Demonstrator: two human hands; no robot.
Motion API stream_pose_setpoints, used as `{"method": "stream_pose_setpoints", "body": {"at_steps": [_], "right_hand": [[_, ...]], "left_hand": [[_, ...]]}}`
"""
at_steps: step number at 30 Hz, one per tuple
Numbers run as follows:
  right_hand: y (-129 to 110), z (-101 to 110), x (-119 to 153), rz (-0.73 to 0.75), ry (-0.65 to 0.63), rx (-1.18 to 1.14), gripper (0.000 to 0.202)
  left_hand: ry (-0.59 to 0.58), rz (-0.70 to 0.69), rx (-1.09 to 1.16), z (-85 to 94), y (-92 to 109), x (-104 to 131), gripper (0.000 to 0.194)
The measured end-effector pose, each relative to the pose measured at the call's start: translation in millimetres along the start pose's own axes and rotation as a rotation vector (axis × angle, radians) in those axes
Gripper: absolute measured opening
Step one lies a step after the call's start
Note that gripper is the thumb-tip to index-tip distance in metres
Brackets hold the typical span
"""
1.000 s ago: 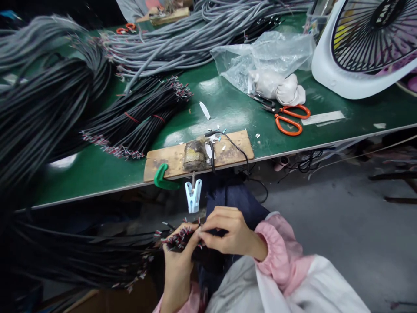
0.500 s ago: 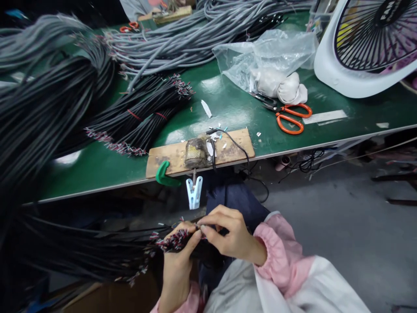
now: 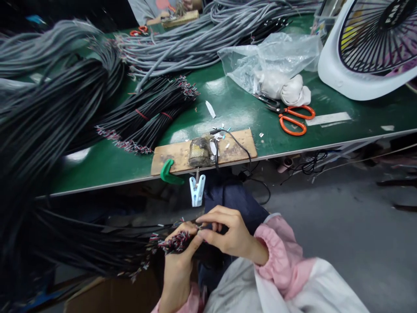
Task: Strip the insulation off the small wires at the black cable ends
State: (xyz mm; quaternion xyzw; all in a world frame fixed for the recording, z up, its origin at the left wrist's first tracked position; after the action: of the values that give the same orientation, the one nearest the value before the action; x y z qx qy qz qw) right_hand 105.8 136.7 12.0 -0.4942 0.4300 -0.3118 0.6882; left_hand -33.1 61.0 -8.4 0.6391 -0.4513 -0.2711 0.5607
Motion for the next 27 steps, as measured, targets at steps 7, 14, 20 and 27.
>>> {"method": "stream_pose_setpoints", "body": {"at_steps": [7, 14, 20, 27], "right_hand": [[12.5, -10.4, -8.2, -0.112, -0.088, -0.183, 0.032], [8.4, 3.2, -17.5, -0.058, -0.04, 0.011, 0.033], [3.7, 0.9, -23.5, 0.025, -0.082, -0.068, 0.038], [33.3, -21.0, -35.5, -0.379, -0.247, -0.686, 0.045]], "left_hand": [[-0.007, 0.013, 0.038, -3.0, -3.9, -3.4, 0.033], [-0.08, 0.093, -0.113, 0.3, -1.5, -12.9, 0.018], [-0.2, 0.122, -0.092, -7.4, 9.9, -18.6, 0.021], [-0.16, -0.044, -0.031, -23.0, 32.3, -38.0, 0.015]]}}
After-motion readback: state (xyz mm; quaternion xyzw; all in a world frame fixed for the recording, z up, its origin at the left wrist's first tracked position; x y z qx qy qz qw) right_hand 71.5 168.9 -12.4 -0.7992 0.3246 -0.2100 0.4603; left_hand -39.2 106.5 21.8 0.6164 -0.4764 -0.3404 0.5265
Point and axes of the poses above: each hand's wrist, its own x-axis away from the middle knuckle, its own z-axis out of the back of the hand, y = z × x, the point moved 6 cm from there along -x, towards the middle knuckle, and after that the axes turned 12 degrees about x, right-handed, at the moved point
